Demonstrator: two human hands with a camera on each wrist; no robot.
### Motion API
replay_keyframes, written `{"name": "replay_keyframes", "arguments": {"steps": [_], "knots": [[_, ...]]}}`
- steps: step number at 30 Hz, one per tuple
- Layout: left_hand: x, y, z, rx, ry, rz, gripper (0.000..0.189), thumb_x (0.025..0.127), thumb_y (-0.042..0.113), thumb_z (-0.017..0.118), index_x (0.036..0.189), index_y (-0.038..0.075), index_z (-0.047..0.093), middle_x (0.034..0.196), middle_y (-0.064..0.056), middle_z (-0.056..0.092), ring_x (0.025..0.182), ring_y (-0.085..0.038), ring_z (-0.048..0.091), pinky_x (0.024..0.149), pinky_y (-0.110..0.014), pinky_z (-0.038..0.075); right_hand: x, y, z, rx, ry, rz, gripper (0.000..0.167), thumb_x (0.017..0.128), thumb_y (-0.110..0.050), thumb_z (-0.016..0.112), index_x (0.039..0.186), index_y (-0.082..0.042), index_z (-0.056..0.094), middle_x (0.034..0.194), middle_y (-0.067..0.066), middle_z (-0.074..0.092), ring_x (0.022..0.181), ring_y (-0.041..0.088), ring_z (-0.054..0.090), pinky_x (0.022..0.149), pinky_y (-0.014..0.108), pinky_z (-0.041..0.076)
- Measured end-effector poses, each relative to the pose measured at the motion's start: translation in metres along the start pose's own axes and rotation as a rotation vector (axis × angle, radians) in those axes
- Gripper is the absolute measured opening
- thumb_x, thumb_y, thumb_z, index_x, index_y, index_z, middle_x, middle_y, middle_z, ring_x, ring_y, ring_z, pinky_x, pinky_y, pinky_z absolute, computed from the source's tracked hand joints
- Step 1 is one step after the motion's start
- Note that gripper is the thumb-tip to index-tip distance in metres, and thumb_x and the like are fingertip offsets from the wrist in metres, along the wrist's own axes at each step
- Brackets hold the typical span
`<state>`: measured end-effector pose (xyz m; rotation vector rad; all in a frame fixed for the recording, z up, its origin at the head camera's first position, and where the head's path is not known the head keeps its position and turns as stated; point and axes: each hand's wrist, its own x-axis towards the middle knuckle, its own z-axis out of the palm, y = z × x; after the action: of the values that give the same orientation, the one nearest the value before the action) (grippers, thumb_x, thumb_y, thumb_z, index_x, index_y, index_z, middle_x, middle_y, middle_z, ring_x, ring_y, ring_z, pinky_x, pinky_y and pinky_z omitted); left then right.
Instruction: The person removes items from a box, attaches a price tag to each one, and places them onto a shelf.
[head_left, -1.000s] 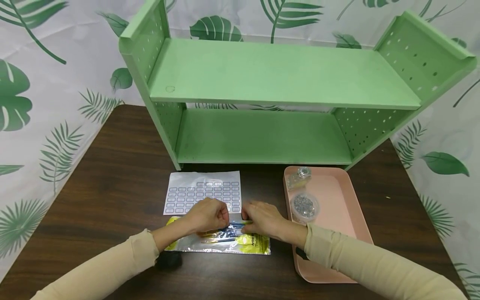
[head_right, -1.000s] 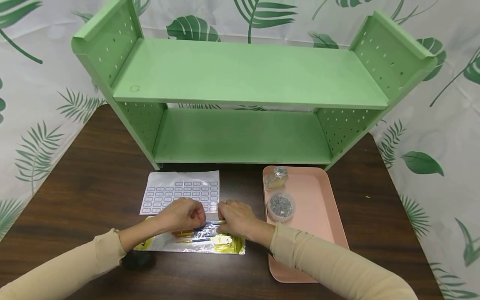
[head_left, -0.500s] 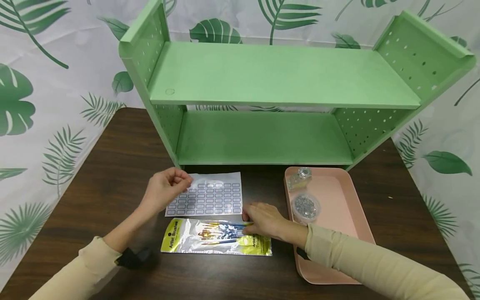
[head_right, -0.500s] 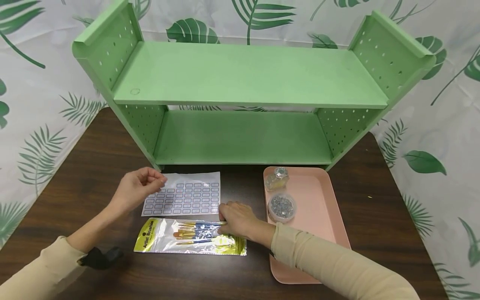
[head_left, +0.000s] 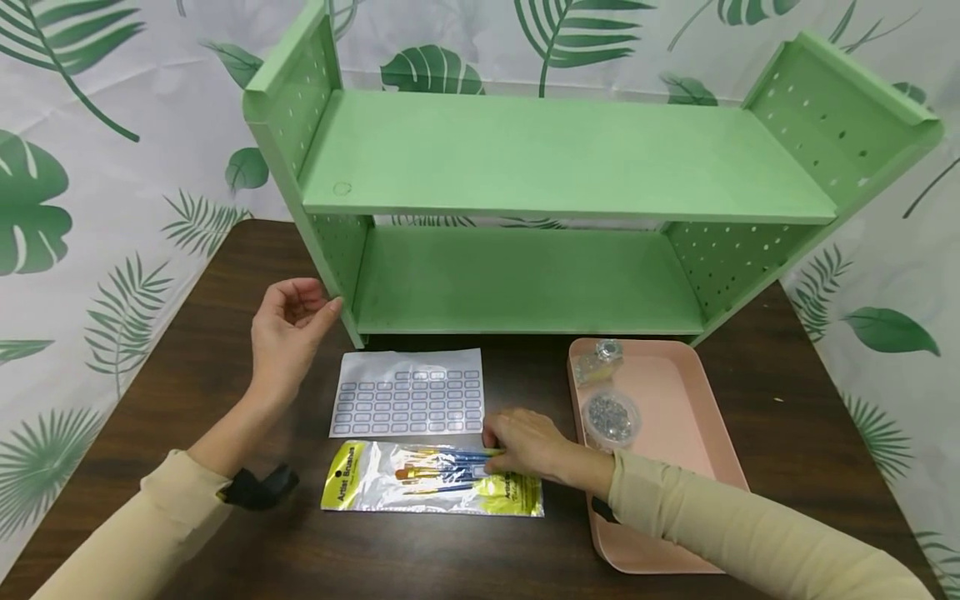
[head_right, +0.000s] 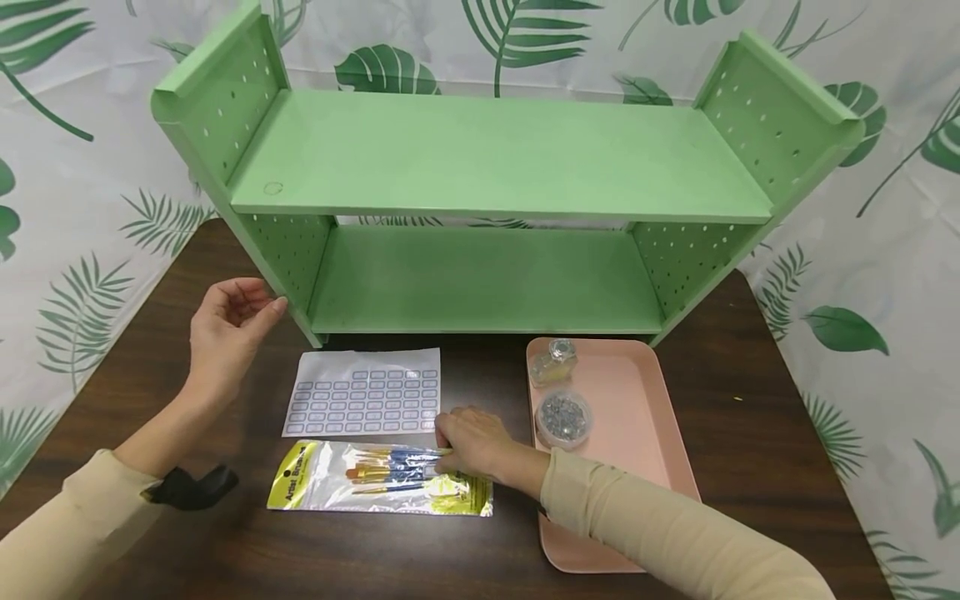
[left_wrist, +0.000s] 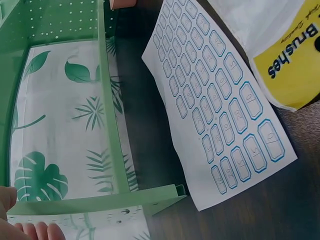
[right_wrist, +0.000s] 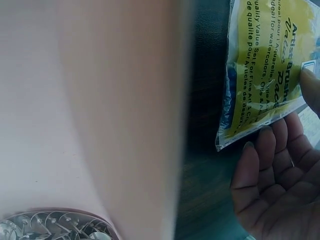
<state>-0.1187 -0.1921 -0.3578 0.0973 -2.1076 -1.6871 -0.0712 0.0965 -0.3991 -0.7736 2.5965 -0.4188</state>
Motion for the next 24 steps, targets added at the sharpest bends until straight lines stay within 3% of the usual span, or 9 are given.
{"name": "replay_keyframes", "arguments": {"steps": [5, 13, 19, 24], "knots": [[0.006, -0.001, 0.005, -0.066, -0.014, -0.027, 0.032, 0.083, 0.002, 0.068, 0.112, 0.001, 0.053, 0.098, 0.006, 0.056, 0.092, -0.007, 0.057, 0.079, -0.011, 0.048, 0.0, 0.0, 0.0, 0.002, 0.0, -0.016, 0.028, 0.072, -0.026, 0.081, 0.073, -0.015, 0.056, 0.068, -0.005, 0.05, 0.067, 0.011, 0.044, 0.057, 0.026, 0.036], [0.011, -0.003, 0.013, -0.075, -0.014, -0.072, 0.03, 0.084, 0.001, 0.067, 0.11, 0.003, 0.054, 0.1, 0.009, 0.055, 0.096, -0.005, 0.057, 0.083, -0.013, 0.048, 0.001, -0.001, 0.0, 0.031, -0.006, -0.022, 0.028, 0.072, -0.023, 0.081, 0.071, -0.015, 0.054, 0.065, -0.007, 0.048, 0.063, 0.01, 0.043, 0.055, 0.025, 0.034], [0.013, -0.005, 0.014, -0.014, -0.013, -0.06, 0.034, 0.084, 0.003, 0.067, 0.115, -0.002, 0.053, 0.105, 0.005, 0.056, 0.098, -0.003, 0.057, 0.084, -0.013, 0.048, 0.002, 0.001, 0.0, 0.038, -0.002, -0.044, 0.028, 0.072, -0.022, 0.082, 0.071, -0.015, 0.054, 0.063, -0.007, 0.047, 0.059, 0.008, 0.042, 0.052, 0.023, 0.033], [0.014, -0.005, 0.013, 0.05, -0.028, -0.039, 0.037, 0.085, 0.007, 0.068, 0.119, -0.001, 0.055, 0.114, -0.008, 0.061, 0.106, -0.013, 0.06, 0.084, -0.013, 0.048, 0.003, 0.001, 0.0, 0.046, -0.014, -0.044, 0.028, 0.072, -0.02, 0.081, 0.073, -0.014, 0.054, 0.063, -0.007, 0.048, 0.058, 0.008, 0.042, 0.052, 0.023, 0.033]]}}
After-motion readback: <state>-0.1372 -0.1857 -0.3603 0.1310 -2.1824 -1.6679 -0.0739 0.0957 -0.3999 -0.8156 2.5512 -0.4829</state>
